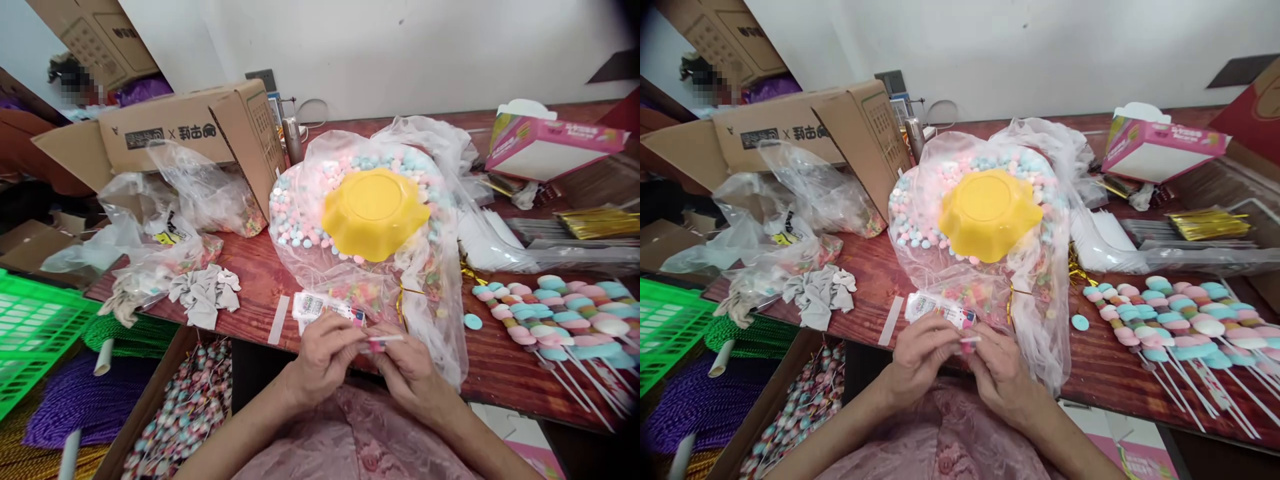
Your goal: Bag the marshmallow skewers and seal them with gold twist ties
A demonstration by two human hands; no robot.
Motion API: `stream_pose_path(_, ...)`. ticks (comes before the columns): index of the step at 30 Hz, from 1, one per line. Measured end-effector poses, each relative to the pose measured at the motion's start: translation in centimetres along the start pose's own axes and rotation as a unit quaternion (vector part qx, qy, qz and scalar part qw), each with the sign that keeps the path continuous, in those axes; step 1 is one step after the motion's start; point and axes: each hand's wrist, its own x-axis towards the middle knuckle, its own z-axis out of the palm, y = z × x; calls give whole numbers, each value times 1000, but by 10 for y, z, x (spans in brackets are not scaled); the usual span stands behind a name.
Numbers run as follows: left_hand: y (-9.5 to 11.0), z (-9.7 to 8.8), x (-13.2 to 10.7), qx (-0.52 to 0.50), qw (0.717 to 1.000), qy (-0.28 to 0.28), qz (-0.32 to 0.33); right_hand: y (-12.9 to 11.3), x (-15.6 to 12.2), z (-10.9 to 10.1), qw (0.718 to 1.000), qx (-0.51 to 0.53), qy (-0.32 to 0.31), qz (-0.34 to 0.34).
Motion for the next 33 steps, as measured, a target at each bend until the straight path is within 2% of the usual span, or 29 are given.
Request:
stream_pose_path(2, -3, 5, 4, -46, 997, 44, -48, -2, 7, -2, 999, -6, 33, 12)
stream_pose_path(4, -4, 11, 3, -86, 990, 63, -91, -1, 10, -2, 998, 7, 60, 16)
stream_pose_path(7, -1, 23, -3, -147, 973, 52, -171, 5, 3, -1, 997, 28, 74, 12)
stream_pose_path(10, 2, 34, -7, -219, 941, 24, -257, 19, -13, 3, 995, -1, 96, -3)
stream_pose_path(14, 1, 42, -9, -264, 919, -19, -291, 37, -27, 10, 986, -65, 154, -21)
stream_pose_path(18, -3, 38, -5, -286, 910, -46, -295, 41, -20, 19, 976, -142, 150, -63)
stream_pose_path(23, -19, 16, 8, -316, 879, -102, -342, 40, 10, 20, 974, -161, 140, -75)
stream_pose_path(26, -27, 4, 15, -341, 856, -97, -376, 39, 25, 3, 965, -215, 101, -113)
stream_pose_path(28, -28, -2, 17, -382, 836, -116, -377, 37, 31, -12, 946, -272, 20, -175)
stream_pose_path(31, -27, -7, 16, -425, 802, -195, -370, 29, 30, -27, 923, -295, -108, -224)
stream_pose_path(33, -27, -9, 14, -411, 788, -270, -369, 23, 24, -28, 919, -286, -142, -232)
